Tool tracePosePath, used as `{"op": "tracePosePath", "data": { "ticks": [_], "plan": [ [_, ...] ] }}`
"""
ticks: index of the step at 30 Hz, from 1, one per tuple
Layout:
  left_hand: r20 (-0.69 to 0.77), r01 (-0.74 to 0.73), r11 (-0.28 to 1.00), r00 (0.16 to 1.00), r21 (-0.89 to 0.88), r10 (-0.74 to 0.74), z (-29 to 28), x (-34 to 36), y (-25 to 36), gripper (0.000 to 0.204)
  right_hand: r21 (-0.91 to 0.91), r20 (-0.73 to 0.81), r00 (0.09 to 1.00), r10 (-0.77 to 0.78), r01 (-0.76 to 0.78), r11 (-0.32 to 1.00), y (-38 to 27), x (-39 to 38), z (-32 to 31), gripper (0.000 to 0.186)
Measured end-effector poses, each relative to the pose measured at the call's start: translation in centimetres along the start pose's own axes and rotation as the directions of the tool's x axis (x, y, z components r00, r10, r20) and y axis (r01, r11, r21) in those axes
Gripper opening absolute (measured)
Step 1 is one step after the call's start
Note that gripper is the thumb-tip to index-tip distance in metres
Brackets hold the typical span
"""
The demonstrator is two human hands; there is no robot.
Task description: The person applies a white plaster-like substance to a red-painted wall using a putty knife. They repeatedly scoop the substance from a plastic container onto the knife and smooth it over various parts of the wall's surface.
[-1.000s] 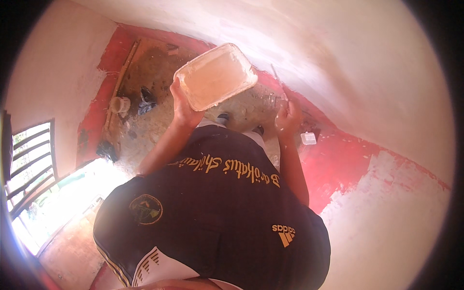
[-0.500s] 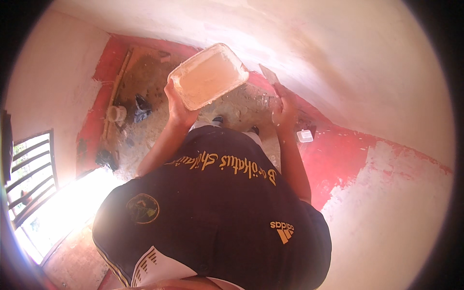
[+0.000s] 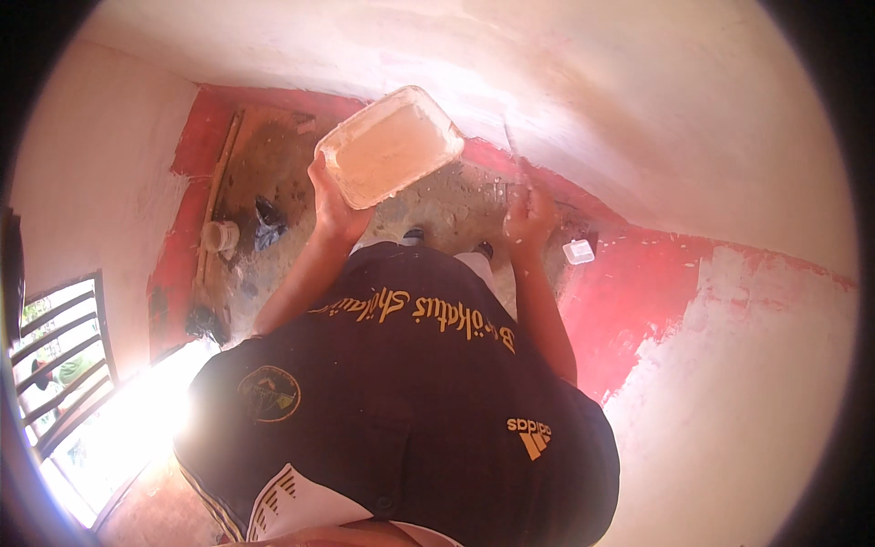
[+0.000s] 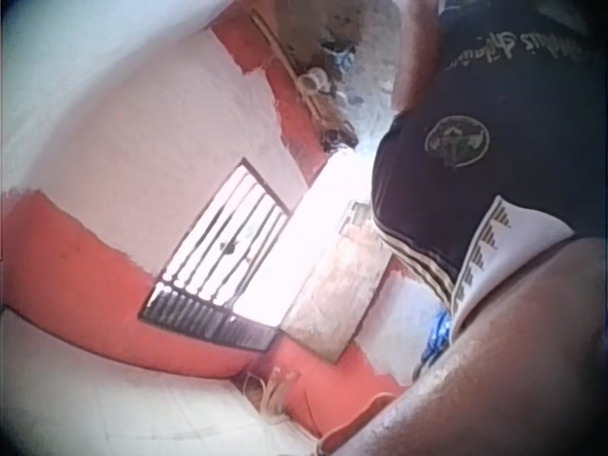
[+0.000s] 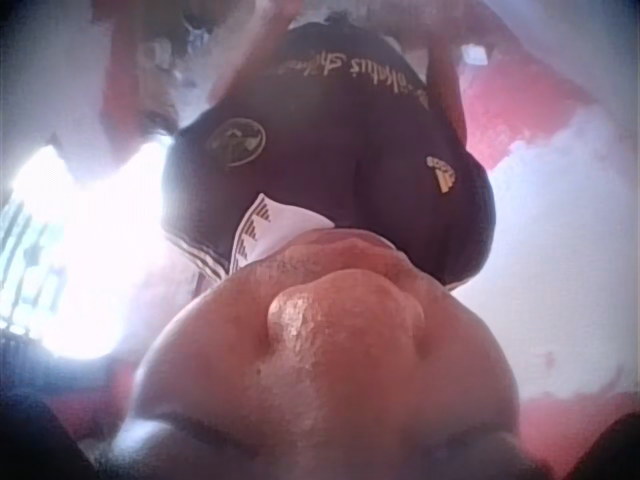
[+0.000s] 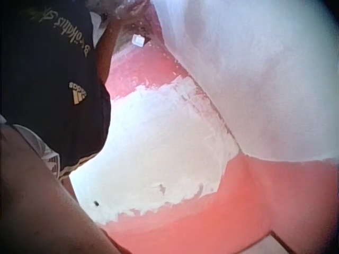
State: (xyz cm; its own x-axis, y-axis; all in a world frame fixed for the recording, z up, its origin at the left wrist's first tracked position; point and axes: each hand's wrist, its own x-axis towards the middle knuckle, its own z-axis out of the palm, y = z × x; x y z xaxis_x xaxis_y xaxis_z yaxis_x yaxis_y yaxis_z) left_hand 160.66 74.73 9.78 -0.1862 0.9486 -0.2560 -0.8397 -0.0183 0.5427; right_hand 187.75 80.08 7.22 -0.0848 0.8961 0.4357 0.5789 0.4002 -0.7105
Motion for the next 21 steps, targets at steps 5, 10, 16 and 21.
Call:
{"op": "tracePosePath", "data": {
  "ticks": [5, 10, 16, 21],
  "plan": [
    [-0.017, 0.022, 1.000, 1.000, 0.010, -0.022, -2.3, -1.4, 3.7, 0.068, 0.607, -0.171, 0.930, 0.325, -0.160, 0.779, -7.4, -1.1, 2.1, 0.018],
    [-0.015, 0.043, 0.993, 0.999, 0.113, -0.042, -3.9, -2.9, 6.0, 0.070, 0.623, -0.219, 0.911, 0.350, -0.145, 0.768, -11.8, -3.7, 3.5, 0.027],
    [-0.063, 0.109, 0.988, 0.993, 0.109, -0.102, -3.6, -4.0, 6.7, 0.069, 0.490, -0.208, 0.904, 0.374, -0.234, 0.839, -13.0, -6.6, 3.5, 0.014],
    [-0.051, 0.117, 0.987, 0.992, 0.115, -0.112, -4.1, -4.3, 5.6, 0.067, 0.252, -0.146, 0.928, 0.342, -0.300, 0.920, -14.9, -7.2, 2.2, 0.017]
  ]
}}
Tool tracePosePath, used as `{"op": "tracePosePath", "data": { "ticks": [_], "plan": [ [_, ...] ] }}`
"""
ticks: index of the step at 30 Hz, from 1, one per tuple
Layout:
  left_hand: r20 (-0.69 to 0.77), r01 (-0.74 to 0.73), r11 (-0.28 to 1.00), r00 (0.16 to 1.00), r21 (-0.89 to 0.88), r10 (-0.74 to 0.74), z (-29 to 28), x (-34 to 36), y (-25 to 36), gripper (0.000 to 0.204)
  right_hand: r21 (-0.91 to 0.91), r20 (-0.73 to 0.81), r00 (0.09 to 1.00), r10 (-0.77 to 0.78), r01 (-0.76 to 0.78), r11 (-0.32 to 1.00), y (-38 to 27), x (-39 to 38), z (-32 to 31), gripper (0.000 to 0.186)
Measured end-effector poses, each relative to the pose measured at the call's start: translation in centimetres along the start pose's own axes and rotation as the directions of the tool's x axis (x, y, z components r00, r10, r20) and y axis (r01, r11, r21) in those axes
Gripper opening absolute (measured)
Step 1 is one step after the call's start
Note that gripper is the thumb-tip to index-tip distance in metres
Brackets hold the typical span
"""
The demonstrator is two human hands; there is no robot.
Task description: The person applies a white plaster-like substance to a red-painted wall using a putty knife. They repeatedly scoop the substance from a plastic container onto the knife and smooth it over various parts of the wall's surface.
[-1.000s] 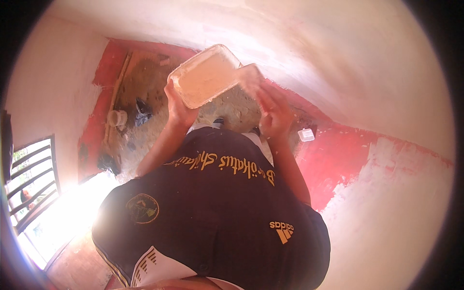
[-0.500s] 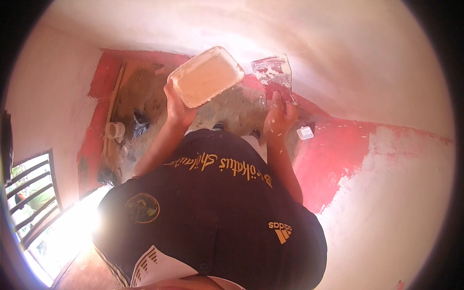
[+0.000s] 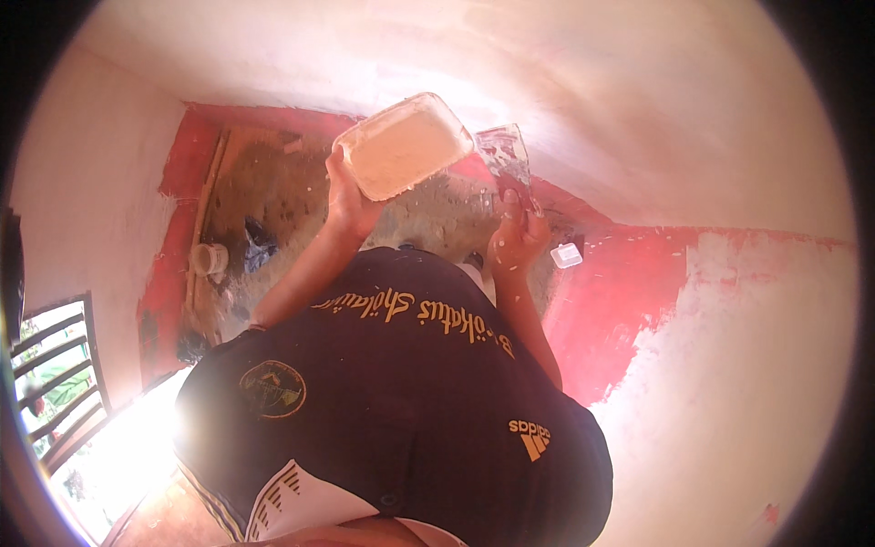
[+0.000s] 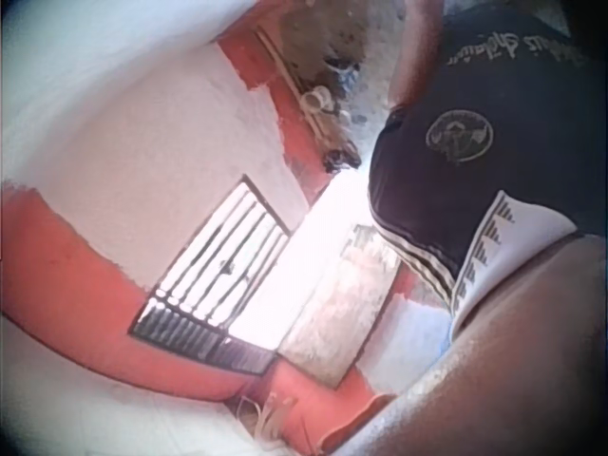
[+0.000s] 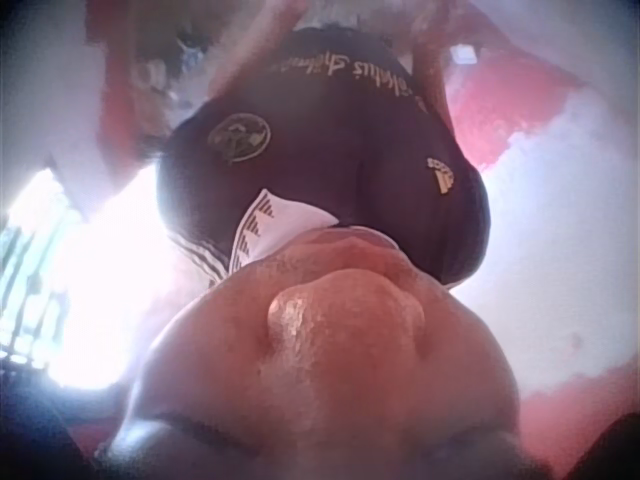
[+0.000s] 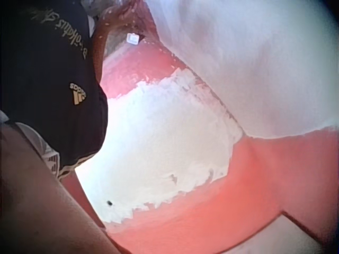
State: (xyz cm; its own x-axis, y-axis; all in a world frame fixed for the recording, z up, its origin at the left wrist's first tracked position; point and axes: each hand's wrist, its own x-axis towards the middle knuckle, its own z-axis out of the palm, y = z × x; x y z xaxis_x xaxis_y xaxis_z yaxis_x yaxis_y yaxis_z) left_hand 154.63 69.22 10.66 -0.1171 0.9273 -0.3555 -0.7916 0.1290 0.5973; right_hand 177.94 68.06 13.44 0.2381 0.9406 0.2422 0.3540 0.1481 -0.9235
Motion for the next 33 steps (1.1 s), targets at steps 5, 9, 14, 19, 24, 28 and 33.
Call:
{"op": "tracePosePath", "data": {
  "ticks": [5, 9, 14, 19, 24, 28, 33],
  "plan": [
    [-0.003, 0.002, 1.000, 1.000, -0.006, -0.002, 0.0, -0.7, -0.1, 0.066, 0.102, -0.087, 0.993, -0.076, 0.085, 0.991, 1.6, -0.3, -0.2, 0.018],
    [0.015, 0.000, 0.999, 1.000, -0.040, 0.001, 0.7, -1.2, 0.0, 0.067, 0.043, 0.021, 0.958, -0.288, 0.286, 0.957, 2.0, 0.1, 0.0, 0.022],
    [0.088, 0.031, 0.998, 0.996, -0.055, -0.026, 1.3, -1.5, -0.1, 0.068, -0.270, 0.159, 0.907, -0.390, 0.420, 0.866, 2.6, 0.0, -1.3, 0.038],
    [0.104, -0.037, 0.999, 0.994, -0.037, 0.041, 1.3, -2.0, 0.0, 0.071, -0.281, 0.137, 0.940, -0.312, 0.339, 0.898, 2.9, 0.1, -1.5, 0.040],
    [0.051, -0.044, 0.999, 0.998, -0.016, 0.045, 0.9, -1.8, -0.6, 0.071, -0.253, 0.236, 0.845, -0.480, 0.530, 0.809, 3.1, 0.6, -1.1, 0.044],
    [0.103, -0.009, 0.997, 0.995, -0.071, 0.016, 1.6, -2.7, -0.2, 0.068, -0.362, 0.255, 0.868, -0.427, 0.495, 0.790, 6.4, 0.7, -2.0, 0.050],
    [0.068, -0.076, 0.995, 0.994, -0.061, 0.080, 1.2, -2.4, -0.7, 0.067, -0.325, 0.187, 0.878, -0.441, 0.478, 0.816, 4.4, 0.4, -1.9, 0.052]
  ]
}}
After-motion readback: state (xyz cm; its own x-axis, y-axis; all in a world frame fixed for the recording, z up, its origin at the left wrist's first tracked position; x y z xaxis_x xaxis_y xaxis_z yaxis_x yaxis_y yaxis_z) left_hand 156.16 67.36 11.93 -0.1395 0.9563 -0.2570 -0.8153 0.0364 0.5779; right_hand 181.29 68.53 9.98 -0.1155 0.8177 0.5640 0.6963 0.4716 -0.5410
